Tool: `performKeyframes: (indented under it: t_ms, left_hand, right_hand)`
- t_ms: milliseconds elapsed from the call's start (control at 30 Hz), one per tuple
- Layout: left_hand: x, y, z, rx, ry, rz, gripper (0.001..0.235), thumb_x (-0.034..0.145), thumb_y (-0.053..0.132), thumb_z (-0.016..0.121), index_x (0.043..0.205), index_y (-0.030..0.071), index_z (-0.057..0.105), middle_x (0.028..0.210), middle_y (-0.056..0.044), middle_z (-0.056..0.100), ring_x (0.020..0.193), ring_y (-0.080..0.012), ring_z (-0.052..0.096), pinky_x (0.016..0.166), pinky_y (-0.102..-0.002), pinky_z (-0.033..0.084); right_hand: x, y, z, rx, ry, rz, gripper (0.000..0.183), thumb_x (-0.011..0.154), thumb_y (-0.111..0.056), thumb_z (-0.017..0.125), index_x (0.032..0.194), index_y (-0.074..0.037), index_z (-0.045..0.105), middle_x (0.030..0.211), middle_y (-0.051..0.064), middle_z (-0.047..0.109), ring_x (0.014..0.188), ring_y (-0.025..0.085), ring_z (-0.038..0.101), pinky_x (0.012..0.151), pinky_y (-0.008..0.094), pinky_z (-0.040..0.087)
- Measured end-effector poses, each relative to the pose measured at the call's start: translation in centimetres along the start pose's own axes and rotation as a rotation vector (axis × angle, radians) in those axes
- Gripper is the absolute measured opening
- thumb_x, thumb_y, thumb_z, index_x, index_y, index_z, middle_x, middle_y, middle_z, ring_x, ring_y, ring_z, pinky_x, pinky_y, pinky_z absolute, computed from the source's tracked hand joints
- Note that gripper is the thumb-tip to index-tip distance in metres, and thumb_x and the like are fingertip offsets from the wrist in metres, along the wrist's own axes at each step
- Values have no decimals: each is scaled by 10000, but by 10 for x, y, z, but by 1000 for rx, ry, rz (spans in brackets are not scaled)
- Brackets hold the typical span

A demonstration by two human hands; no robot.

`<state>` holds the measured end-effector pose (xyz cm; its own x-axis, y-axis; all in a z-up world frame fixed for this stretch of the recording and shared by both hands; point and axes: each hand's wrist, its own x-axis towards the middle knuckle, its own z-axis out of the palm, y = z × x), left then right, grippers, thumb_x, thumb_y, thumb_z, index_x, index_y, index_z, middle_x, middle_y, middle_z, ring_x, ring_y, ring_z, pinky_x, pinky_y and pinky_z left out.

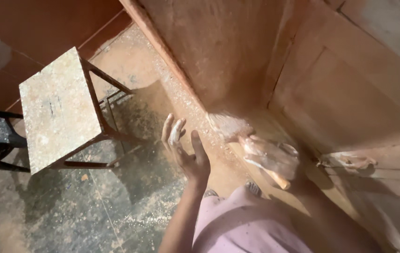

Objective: The person paints a wooden door and adjacent wall using a paintbrush and a small container of light-colored paint. They repeatedly dip the brush and apply paint to the door panels and the wall edge, working methodically from top to bottom.

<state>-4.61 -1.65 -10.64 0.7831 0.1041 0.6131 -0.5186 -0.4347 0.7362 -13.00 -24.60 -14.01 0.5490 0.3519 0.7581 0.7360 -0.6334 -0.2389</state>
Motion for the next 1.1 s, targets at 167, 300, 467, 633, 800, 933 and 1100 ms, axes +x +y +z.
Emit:
performKeyframes:
  t_ms: [167, 300, 467, 633, 800, 933, 1100]
  left_hand:
    - [-4, -5, -3, -37, -17, 16, 352, 1034, 50, 628, 1377, 62, 547, 1546, -202, 475, 1370, -309, 533, 1004, -386, 556]
    - [-1, -9, -15, -65, -66, 13, 336, 1023, 56, 637, 1351, 55, 560, 1530, -210, 488, 1372, -325, 536, 979, -385, 554]
    - [3, -22, -25, -137, -98, 16, 342, 1025, 36, 613, 1362, 52, 554, 1529, -224, 481, 1375, -345, 523, 988, -393, 551]
    - [-3, -33, -36, -197, -178, 7, 338, 1023, 38, 624, 1353, 49, 556, 1521, -223, 485, 1390, -352, 511, 993, -405, 535]
    - [-7, -51, -48, -256, -221, -10, 322, 1025, 38, 614, 1342, 48, 559, 1515, -212, 493, 1380, -344, 513, 996, -410, 531]
    - [-12, -59, -52, -337, -282, -30, 323, 1037, 38, 596, 1355, 47, 539, 1533, -216, 466, 1363, -331, 520, 1001, -403, 534]
    - [-18, -67, -64, -369, -358, -38, 318, 1033, 38, 593, 1347, 38, 543, 1533, -219, 464, 1342, -329, 535, 986, -396, 533]
  right_hand:
    - [35, -15, -4, 100, 97, 270, 325, 939, -79, 608, 1244, 23, 651, 1337, 202, 623, 1280, 315, 617, 1058, 401, 533]
    - [71, -52, -21, -99, 364, 263, 291, 905, -42, 661, 1188, 20, 682, 1272, 182, 663, 1230, 311, 654, 1011, 400, 563]
    - [93, -65, 5, -208, 284, 197, 256, 864, 4, 727, 1119, 16, 721, 1191, 156, 713, 1167, 306, 700, 952, 399, 601]
    - [72, -83, 33, -264, 156, 301, 240, 825, 12, 761, 1065, -5, 755, 1132, 155, 754, 1103, 280, 735, 859, 372, 619]
    - [59, -107, 32, -239, 181, 491, 286, 770, -6, 777, 1056, -9, 761, 1146, 153, 746, 1058, 244, 736, 858, 384, 599]
    - [85, -103, 34, -200, 370, 496, 240, 843, 39, 789, 1077, 18, 740, 1175, 158, 735, 1101, 240, 740, 918, 343, 629]
    - [113, -108, 40, -17, 704, 379, 197, 939, 34, 794, 1113, -4, 711, 1259, 140, 714, 1128, 206, 743, 966, 311, 650]
